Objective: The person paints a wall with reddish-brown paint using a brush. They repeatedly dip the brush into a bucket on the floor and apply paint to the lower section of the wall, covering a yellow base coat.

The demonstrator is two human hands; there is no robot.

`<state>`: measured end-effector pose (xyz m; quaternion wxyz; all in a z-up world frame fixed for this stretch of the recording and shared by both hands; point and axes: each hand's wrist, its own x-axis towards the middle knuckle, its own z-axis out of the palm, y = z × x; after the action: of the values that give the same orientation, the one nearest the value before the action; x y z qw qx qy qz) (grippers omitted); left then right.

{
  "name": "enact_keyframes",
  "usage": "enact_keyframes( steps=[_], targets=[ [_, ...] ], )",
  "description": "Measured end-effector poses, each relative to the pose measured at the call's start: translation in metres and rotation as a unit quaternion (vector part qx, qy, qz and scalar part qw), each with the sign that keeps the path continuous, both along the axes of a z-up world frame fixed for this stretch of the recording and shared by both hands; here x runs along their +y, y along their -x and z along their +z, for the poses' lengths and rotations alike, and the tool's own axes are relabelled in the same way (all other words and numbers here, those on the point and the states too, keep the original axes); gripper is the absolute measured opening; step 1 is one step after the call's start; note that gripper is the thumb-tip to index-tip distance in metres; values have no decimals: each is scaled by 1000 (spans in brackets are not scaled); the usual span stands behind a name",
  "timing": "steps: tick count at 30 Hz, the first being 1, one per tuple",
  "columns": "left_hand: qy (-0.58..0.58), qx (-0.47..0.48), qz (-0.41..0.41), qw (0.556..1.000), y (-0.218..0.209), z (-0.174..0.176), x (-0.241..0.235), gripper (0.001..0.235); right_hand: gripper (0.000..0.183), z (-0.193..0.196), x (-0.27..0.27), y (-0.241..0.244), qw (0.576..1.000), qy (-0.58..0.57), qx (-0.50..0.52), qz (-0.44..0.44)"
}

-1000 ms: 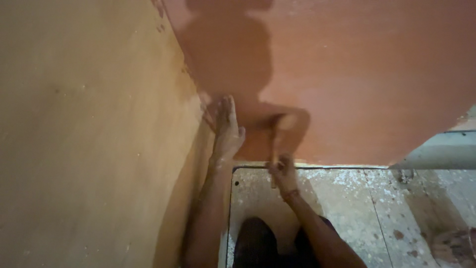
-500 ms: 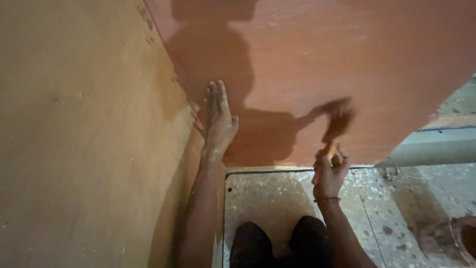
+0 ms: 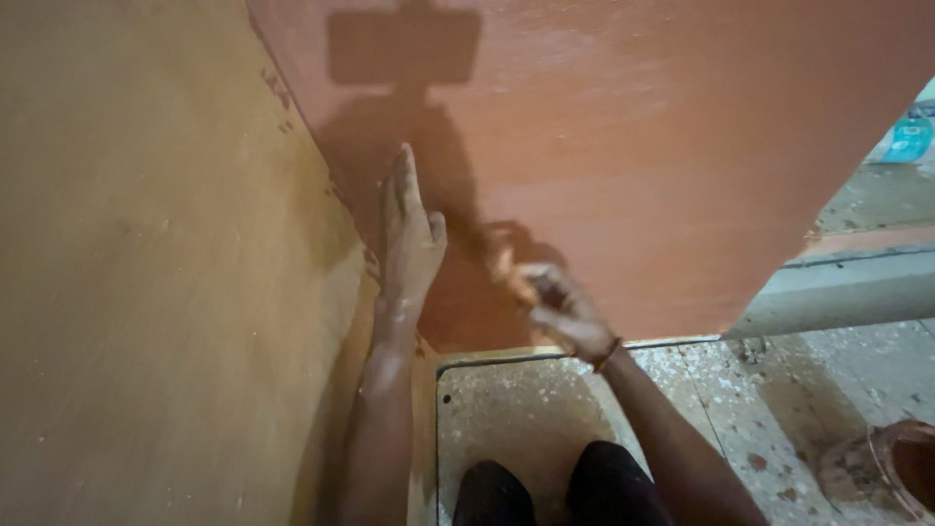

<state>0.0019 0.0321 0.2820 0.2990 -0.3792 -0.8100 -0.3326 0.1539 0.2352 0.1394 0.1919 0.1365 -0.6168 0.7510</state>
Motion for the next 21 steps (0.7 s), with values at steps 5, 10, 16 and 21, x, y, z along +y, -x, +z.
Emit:
enact_keyframes(
  steps=[5,10,16,21],
  targets=[
    [32,2,-23,999,-1,1,14,107,47,19,57,-44,928,215,-15,-303],
    [71,-19,-12,997,6,0,17,109,46,20,58,-64,878,215,107,-415],
    [25,18,-51,998,-2,18,8,103,42,41,22,-7,965,10,82,-247],
    [-82,12,-81,993,-23,36,5,92,57,45,-2,6,995,-68,-75,-10]
  ],
)
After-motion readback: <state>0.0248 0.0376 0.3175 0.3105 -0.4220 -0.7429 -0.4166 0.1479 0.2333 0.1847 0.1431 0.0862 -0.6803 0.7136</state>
